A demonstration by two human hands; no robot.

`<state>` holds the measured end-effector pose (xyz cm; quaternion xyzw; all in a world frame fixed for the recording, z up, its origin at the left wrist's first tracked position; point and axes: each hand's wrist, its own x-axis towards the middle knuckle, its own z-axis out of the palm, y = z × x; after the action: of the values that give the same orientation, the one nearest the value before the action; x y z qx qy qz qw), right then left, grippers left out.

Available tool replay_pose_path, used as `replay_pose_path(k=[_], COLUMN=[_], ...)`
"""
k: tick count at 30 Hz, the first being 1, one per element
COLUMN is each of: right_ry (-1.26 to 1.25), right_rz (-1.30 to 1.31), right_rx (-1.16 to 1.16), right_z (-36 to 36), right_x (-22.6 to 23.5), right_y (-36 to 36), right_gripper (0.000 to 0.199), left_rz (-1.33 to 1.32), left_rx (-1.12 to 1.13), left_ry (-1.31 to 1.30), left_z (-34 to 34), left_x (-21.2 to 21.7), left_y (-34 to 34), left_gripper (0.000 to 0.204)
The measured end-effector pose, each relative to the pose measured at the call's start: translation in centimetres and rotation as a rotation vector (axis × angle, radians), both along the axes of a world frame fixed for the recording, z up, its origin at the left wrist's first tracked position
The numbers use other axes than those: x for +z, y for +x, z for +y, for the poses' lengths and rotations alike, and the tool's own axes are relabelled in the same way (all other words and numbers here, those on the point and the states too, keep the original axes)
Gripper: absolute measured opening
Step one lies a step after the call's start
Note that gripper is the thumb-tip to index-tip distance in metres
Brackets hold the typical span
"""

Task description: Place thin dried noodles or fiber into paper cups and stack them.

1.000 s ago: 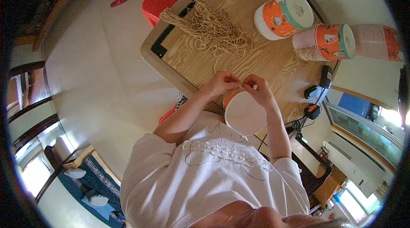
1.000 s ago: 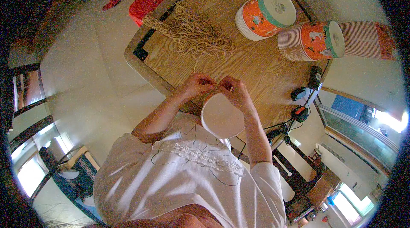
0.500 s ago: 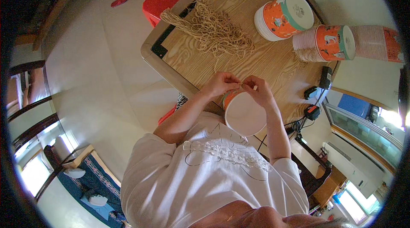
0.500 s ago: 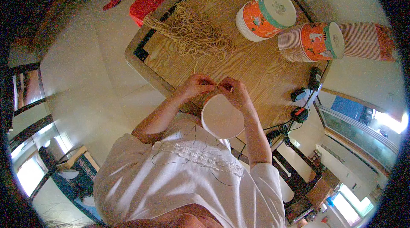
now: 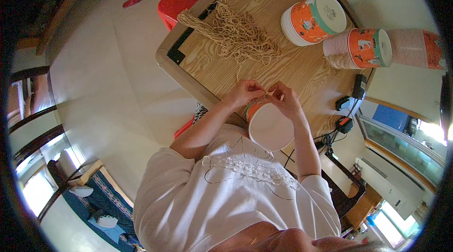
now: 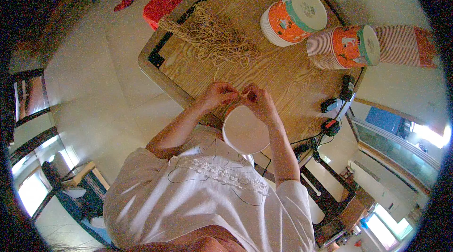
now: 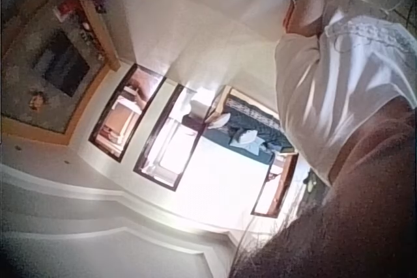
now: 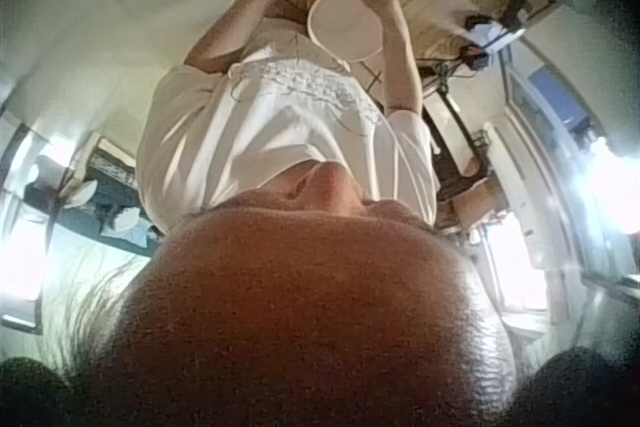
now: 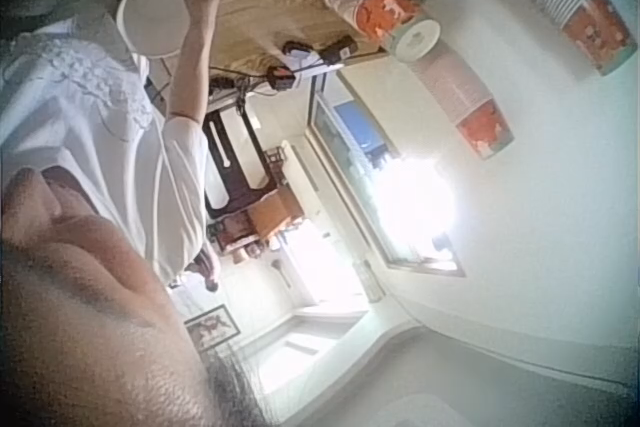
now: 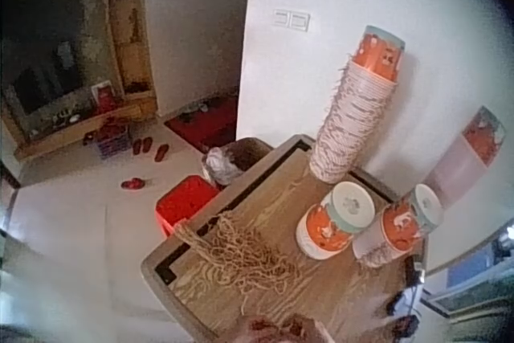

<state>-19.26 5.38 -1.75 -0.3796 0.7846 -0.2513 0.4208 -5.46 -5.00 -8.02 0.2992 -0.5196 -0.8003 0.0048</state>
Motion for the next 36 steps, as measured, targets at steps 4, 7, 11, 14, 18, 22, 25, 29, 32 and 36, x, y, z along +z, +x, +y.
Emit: replay_pose_path(k=[4,7,11,14,18,22,25,29,32,36], right_ry=[-0.046,-0.073,-0.113,-0.103,-0.101,-0.089,-0.050,-0.062,-0.098,-0.056], right_rz=[0.023,0.003,-0.035,-0.036,-0.048,-0.057,0.024,0.016,-0.067,-0.244], right_rx=[0.016,-0.003,0.000,0.001,0.007,-0.005,0.065,0.067,0.048,0.003], right_z=[0.4,0.5,0.5,0.6,0.4,0.6,0.6,0.5,1.1,0.7], right_x=[-1.1,-1.4,-1.3,-1.4,-0.8,-1.0,-1.1,-1.2,-2.5,-4.0], right_y=[-0.2,-0.2,-0.1,-0.2,-0.2,-0.7,-1.0,-1.1,-2.0,-4.1], right_gripper=[0.018,0.016,0.013,0.011,0.011,0.011,0.013,0.013,0.013,0.015], left_rz=[-0.005,-0.002,-0.004,0.004,0.035,0.018,0.042,0.059,0.041,-0.025], left_rx=[0.006,0.030,0.037,0.036,0.040,0.050,0.084,0.081,0.032,0.002], left_ry=[0.043,0.064,0.056,0.061,0.057,0.011,0.092,0.060,-0.022,-0.002], left_z=[0.1,0.1,0.0,0.0,0.1,0.3,0.3,0.4,0.2,0.2], left_x=[-0.5,-0.3,-0.4,-0.3,-0.6,-1.0,-1.0,-1.1,-0.8,-2.5], left_y=[-0.1,-0.1,-0.1,-0.1,-0.2,-0.3,-0.4,-0.2,-0.1,-0.6], left_gripper=[0.012,0.011,0.011,0.011,0.011,0.011,0.013,0.013,0.012,0.013])
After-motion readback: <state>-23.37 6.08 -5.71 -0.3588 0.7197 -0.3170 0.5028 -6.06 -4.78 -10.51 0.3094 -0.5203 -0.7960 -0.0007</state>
